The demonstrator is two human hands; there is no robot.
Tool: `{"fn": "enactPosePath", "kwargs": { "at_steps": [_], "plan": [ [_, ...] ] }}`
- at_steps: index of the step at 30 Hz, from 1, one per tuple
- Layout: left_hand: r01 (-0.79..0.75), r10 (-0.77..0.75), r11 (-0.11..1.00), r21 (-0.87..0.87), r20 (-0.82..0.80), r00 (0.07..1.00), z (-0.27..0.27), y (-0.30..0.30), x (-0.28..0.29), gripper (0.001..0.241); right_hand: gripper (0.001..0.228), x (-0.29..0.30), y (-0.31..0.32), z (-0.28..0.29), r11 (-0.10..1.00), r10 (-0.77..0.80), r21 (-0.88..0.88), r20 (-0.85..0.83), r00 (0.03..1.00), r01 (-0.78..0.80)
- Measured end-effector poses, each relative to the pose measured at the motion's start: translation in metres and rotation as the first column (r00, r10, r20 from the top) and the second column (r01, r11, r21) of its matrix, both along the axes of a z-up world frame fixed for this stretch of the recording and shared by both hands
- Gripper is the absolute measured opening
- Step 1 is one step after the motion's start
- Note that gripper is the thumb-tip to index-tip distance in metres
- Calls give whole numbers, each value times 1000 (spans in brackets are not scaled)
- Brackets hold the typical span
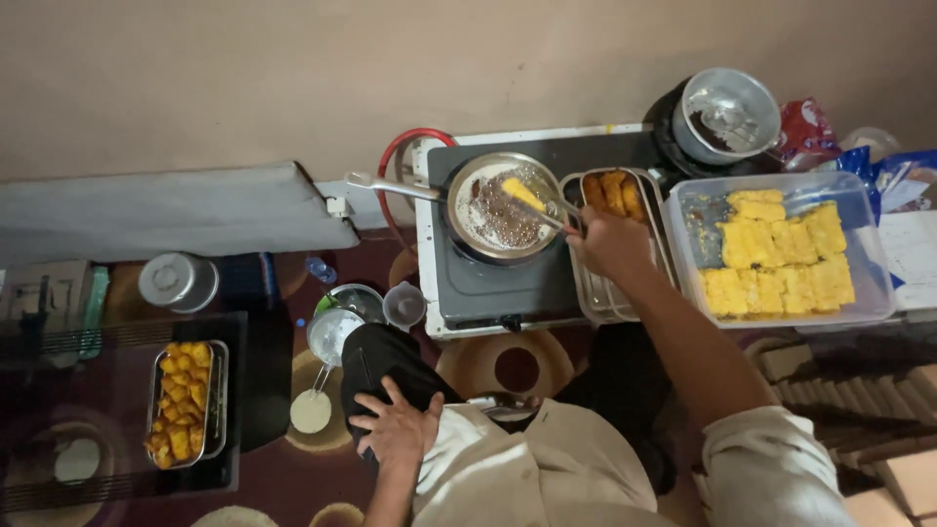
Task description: Frying rectangular food items in a pan and transferring them to a tray using tongs.
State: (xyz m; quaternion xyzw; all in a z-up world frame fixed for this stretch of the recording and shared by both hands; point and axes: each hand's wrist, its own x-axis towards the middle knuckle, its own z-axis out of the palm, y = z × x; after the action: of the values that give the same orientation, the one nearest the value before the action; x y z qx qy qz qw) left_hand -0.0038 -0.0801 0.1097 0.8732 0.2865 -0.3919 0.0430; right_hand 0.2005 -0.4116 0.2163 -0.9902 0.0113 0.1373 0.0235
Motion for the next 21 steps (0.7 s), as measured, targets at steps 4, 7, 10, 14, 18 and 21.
{"fn": "enactPosePath", "kwargs": {
  "at_steps": [4, 7, 10, 14, 18, 21],
  "plan": [
    [21, -23, 999, 33, 49, 999, -3, -1, -3, 111, 34, 9, 16, 9, 997, -80, 0, -72, 994, 80],
    [26, -27, 1000, 12, 55, 998, -6, 0, 1, 111, 38, 21, 10, 2, 997, -72, -35, -58, 996, 70],
    [16, -18, 999, 27, 65, 998, -6, -1, -1, 110, 43, 15, 5, 9, 993, -115, -25, -67, 991, 114],
    [19, -20, 999, 25, 41, 999, -2, -2, 1, 110, 55, 3, -3, 37, 982, -181, -69, -115, 977, 174],
    [11, -11, 1000, 15, 26, 1000, 0, -1, 4, 112, 84, -14, -54, -1, 978, -195, 108, 146, 970, 180],
    [-16, 17, 1000, -7, 50, 999, 3, 1, 3, 114, 71, -36, -69, 7, 774, -463, 489, 4, 886, 403]
  ]
}}
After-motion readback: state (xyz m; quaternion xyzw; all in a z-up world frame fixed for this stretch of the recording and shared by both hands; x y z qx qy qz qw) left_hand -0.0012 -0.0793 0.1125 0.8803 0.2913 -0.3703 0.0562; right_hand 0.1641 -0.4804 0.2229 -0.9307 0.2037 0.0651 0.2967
